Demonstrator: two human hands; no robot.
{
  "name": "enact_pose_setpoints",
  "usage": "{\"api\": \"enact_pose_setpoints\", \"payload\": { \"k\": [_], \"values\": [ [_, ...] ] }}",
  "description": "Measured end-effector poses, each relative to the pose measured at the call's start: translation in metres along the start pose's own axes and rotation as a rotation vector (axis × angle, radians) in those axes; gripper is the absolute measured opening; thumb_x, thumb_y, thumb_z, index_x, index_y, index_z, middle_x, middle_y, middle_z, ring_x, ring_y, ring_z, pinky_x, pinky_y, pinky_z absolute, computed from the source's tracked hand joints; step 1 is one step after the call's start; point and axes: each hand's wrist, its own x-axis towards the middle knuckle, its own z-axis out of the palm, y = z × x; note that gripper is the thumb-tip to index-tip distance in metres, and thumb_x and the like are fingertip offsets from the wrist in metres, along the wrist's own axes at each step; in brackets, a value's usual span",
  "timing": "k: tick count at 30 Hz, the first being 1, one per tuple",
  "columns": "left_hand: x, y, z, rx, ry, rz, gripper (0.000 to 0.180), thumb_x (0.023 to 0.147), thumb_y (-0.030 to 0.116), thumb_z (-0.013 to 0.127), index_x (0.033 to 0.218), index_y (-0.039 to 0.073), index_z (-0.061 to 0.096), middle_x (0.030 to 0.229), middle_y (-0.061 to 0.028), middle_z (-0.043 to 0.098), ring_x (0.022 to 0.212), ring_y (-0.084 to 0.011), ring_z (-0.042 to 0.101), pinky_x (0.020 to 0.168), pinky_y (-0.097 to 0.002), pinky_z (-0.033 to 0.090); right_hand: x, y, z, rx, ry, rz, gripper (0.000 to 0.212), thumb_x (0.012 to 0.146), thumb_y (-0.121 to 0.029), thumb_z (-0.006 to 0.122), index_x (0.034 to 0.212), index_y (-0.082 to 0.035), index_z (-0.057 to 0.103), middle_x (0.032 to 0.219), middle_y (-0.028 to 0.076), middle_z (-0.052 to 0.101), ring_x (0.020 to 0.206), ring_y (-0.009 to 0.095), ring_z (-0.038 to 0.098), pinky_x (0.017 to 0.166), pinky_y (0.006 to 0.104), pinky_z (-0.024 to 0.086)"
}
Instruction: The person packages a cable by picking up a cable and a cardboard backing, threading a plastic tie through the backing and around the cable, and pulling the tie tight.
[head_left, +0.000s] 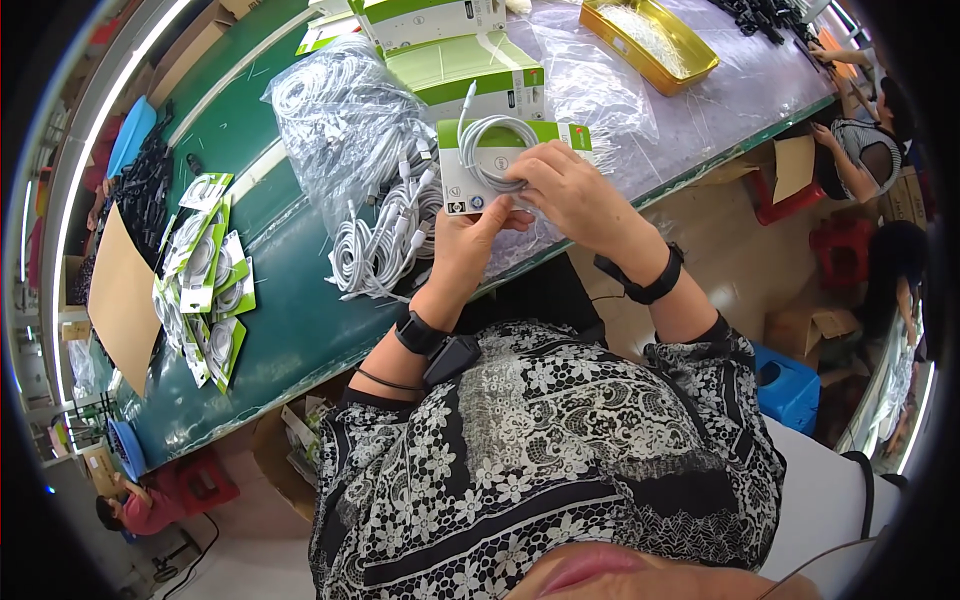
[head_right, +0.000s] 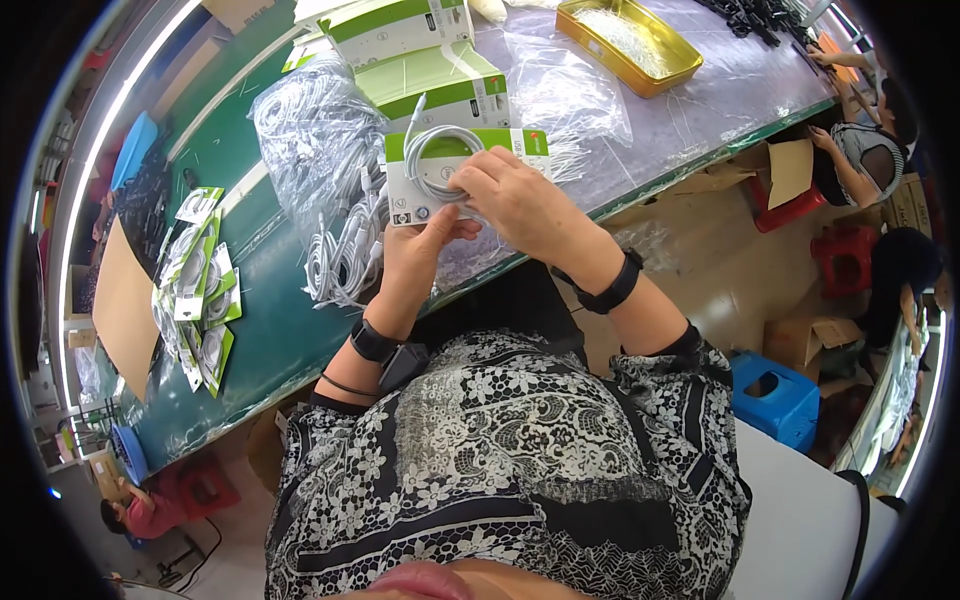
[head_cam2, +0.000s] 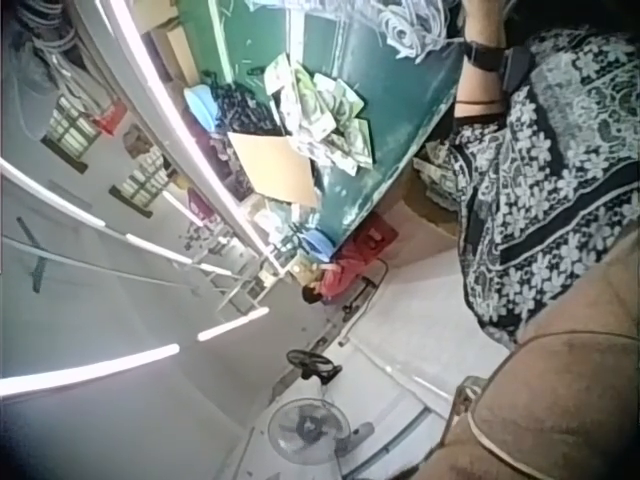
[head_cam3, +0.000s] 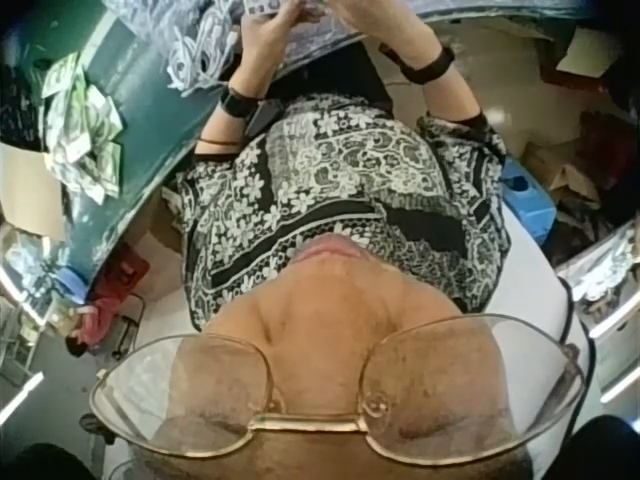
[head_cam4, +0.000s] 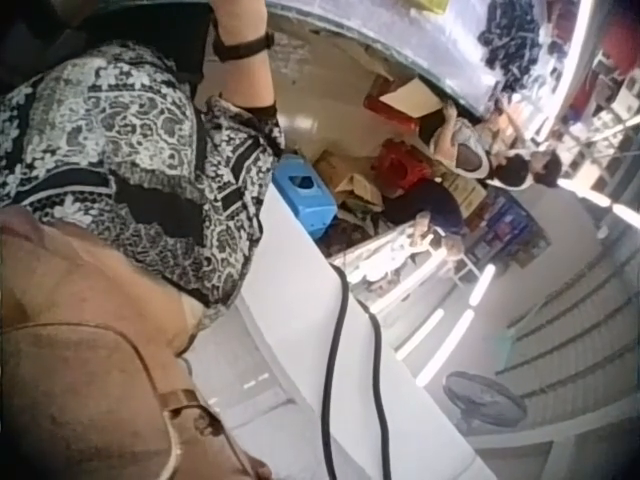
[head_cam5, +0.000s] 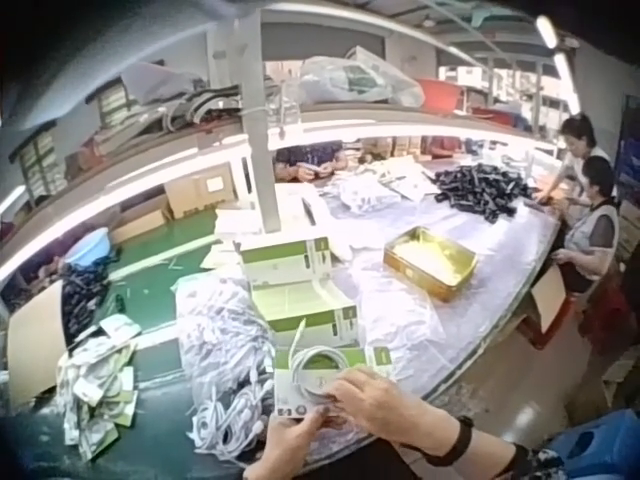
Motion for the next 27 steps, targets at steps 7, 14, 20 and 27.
{"api": "enact_pose_setpoints", "payload": {
  "k": [7, 14, 20, 27],
  "values": [
    [0.002, -0.005, 0.001, 0.095, 0.036, 0.116, 0.016, 0.092, 0.005, 0.055, 0.101, -0.007, 0.06, 0.089, -0.012, 0.066, 0.074, -0.0184, 0.067, 0.066, -0.0283, 0.056, 0.004, 0.013, -0.007, 0.127, -0.206, 0.0, 0.023, 0.076, -0.003, 0.067, 0.096, -0.001, 0.057, 0.092, 0.012, 0.059, 0.088, 0.028, 0.059, 0.072, 0.0338, 0.048],
    [0.002, -0.009, 0.002, 0.001, 0.13, 0.162, 0.015, 0.092, 0.004, 0.054, 0.101, -0.006, 0.06, 0.09, -0.0117, 0.066, 0.075, -0.0175, 0.067, 0.065, -0.0277, 0.056, 0.006, 0.01, -0.002, 0.134, -0.254, -0.044, 0.029, 0.076, -0.004, 0.068, 0.101, -0.001, 0.055, 0.092, 0.013, 0.055, 0.084, 0.031, 0.057, 0.07, 0.0344, 0.048],
    [0.001, -0.008, -0.004, 0.034, 0.067, 0.052, 0.02, 0.092, 0.007, 0.056, 0.107, -0.006, 0.058, 0.096, -0.0115, 0.065, 0.083, -0.0183, 0.066, 0.072, -0.0303, 0.057, 0.003, 0.012, -0.003, 0.1, -0.272, -0.052, 0.031, 0.074, -0.002, 0.067, 0.102, -0.001, 0.054, 0.092, 0.013, 0.054, 0.084, 0.033, 0.057, 0.071, 0.0358, 0.048],
    [-0.006, -0.004, 0.0, -0.167, 0.02, -0.065, 0.026, 0.093, 0.009, 0.055, 0.114, -0.007, 0.054, 0.106, -0.0126, 0.063, 0.092, -0.0207, 0.065, 0.079, -0.0325, 0.056, 0.0, 0.011, 0.003, -0.149, -0.21, -0.22, 0.034, 0.073, -0.002, 0.064, 0.106, -0.004, 0.056, 0.097, 0.011, 0.058, 0.089, 0.031, 0.059, 0.077, 0.0383, 0.048]
  ]
}}
